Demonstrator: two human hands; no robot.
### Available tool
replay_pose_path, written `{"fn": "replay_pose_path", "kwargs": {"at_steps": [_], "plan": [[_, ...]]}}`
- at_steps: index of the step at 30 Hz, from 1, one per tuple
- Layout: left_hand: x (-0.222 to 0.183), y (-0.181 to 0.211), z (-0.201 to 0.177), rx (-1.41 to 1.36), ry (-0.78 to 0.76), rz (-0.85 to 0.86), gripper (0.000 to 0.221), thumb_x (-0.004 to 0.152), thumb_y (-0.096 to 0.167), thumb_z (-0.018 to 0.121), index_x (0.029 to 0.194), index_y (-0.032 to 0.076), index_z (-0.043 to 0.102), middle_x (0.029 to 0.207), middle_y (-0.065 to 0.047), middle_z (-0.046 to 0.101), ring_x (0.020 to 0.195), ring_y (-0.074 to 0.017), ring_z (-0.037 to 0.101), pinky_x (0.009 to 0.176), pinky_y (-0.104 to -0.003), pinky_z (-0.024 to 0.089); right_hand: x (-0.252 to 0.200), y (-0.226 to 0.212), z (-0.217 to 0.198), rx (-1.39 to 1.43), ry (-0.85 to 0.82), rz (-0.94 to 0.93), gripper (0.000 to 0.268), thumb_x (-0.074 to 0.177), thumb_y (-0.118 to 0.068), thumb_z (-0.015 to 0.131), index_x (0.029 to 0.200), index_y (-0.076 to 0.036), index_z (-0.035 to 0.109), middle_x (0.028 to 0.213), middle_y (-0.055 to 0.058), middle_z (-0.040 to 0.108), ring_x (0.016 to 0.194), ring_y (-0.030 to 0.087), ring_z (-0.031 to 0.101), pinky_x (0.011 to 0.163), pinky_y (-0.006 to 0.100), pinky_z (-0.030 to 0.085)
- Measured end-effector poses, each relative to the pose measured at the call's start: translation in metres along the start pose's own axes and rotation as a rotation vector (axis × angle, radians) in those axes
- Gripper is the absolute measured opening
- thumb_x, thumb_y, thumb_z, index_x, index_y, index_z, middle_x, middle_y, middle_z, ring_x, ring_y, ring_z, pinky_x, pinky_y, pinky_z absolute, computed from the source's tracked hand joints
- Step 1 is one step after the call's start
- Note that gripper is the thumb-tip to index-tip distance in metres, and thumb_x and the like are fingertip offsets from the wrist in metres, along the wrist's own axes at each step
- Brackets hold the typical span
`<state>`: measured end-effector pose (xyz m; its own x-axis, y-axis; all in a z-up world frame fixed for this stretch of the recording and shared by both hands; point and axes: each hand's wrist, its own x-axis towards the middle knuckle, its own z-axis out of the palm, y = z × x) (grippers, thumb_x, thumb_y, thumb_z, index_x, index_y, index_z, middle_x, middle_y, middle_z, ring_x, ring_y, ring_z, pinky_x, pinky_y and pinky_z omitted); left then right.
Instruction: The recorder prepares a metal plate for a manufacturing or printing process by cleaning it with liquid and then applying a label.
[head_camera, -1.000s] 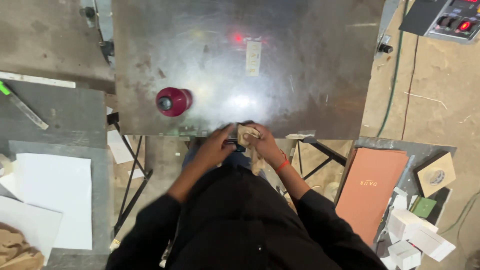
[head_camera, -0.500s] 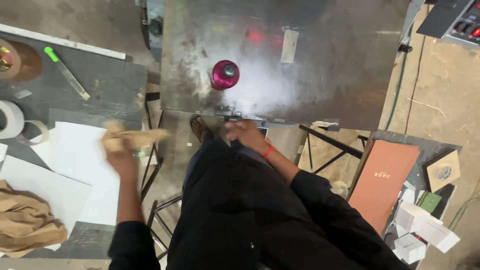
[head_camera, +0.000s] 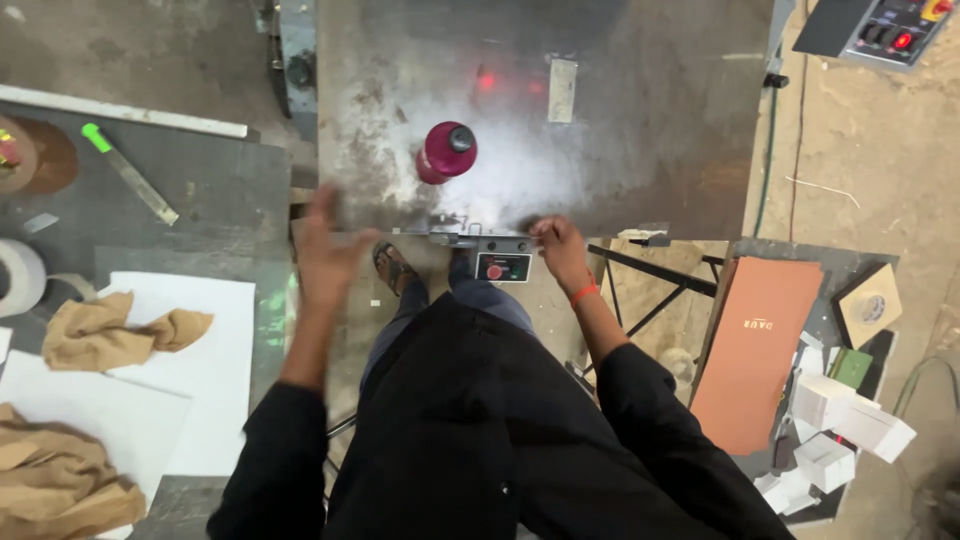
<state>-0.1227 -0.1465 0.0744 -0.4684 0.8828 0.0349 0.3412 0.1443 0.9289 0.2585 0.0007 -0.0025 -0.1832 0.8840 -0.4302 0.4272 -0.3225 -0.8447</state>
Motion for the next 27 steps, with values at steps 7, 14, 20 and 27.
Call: {"fn": "replay_pose_path", "kwargs": {"at_steps": [7,14,20,27], "plan": [[0.075,0.058,0.122,-0.064,-0.033,-0.021,0.12,0.062,0.02,0.103,0.155,-0.001,0.031,0.156,-0.025,0.043,0.143,-0.0353,0.044,0.115,-0.042,0.041,0.111,-0.056,-0.035,-0.33,0.08,-0.347,0.016,0.103,-0.01,0.057,0.097,-0.002,0.07,0.094,0.012,0.073,0.084,0.025,0.069,0.077,0.036,0.055],[0.088,0.054,0.14,-0.002,0.058,-0.125,0.071,0.072,0.016,0.098,0.13,0.004,0.058,0.117,-0.012,0.072,0.108,-0.0226,0.072,0.094,-0.034,0.059,0.213,-0.077,-0.058,-0.682,0.121,-0.653,0.045,0.091,0.005,0.057,0.132,-0.009,0.068,0.121,0.018,0.065,0.113,0.04,0.057,0.1,0.047,0.047],[0.088,0.063,0.144,0.024,0.084,-0.167,0.067,0.071,0.01,0.096,0.128,0.005,0.06,0.117,-0.012,0.072,0.109,-0.0228,0.071,0.096,-0.035,0.058,0.216,-0.107,-0.045,-0.834,0.071,-0.543,0.061,0.085,0.006,0.057,0.137,-0.024,0.069,0.126,0.017,0.055,0.115,0.038,0.051,0.096,0.047,0.048],[0.088,0.066,0.147,0.03,0.099,-0.183,0.066,0.072,0.008,0.094,0.129,0.006,0.06,0.119,-0.011,0.072,0.111,-0.0218,0.07,0.098,-0.034,0.057,0.214,-0.096,-0.024,-0.932,0.167,-0.436,0.058,0.086,-0.002,0.059,0.134,-0.031,0.071,0.137,0.017,0.046,0.125,0.038,0.044,0.095,0.055,0.045]]}}
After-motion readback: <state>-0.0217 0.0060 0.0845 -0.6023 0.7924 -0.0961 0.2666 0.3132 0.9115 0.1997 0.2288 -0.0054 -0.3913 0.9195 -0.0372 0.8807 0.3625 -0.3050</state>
